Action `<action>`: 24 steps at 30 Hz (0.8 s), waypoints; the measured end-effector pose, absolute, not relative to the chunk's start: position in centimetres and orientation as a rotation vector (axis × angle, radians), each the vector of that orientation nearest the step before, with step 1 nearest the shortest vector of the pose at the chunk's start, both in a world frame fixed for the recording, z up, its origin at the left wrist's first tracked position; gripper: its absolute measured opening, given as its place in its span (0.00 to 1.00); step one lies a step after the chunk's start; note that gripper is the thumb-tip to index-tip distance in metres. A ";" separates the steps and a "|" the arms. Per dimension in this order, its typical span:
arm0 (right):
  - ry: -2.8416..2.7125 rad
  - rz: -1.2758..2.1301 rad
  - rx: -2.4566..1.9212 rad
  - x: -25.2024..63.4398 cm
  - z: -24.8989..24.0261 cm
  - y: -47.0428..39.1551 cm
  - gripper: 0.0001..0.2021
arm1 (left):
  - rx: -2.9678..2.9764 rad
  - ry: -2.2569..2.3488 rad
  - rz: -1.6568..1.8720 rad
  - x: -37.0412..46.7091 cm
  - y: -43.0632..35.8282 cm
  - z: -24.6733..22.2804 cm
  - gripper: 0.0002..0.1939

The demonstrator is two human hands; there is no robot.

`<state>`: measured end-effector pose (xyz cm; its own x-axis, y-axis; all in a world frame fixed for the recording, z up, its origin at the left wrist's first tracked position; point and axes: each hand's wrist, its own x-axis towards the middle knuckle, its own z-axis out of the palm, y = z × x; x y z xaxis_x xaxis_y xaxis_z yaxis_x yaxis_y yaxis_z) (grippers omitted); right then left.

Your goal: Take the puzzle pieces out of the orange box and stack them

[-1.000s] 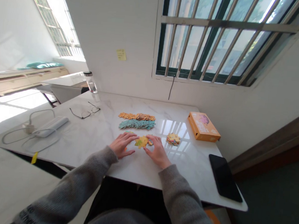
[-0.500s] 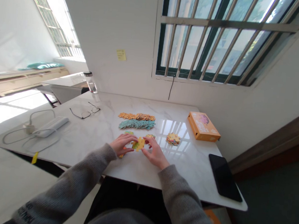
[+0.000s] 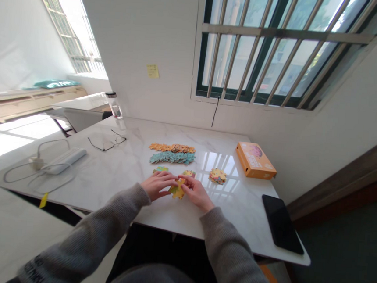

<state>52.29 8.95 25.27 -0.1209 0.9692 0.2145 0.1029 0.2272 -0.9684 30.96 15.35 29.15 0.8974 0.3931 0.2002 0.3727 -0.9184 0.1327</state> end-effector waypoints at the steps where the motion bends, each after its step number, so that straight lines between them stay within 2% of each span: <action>1: -1.434 1.062 -1.067 52.3 25.2 9.1 0.21 | 2.968 0.641 0.378 30.9 15.2 29.2 0.17; 6: -1.130 1.051 -1.099 52.3 25.2 9.4 0.21 | 2.889 0.890 0.620 30.9 14.3 29.1 0.16; 11: -1.079 1.086 -1.132 52.1 25.3 9.3 0.20 | 2.896 0.888 0.627 31.6 13.9 28.7 0.25; 16: -1.143 1.049 -1.149 51.9 25.4 9.2 0.18 | 2.857 0.885 0.684 31.6 14.3 28.7 0.22; 24: -1.218 0.776 -1.188 52.5 25.0 9.5 0.17 | 2.608 1.114 0.771 26.6 19.6 28.9 0.19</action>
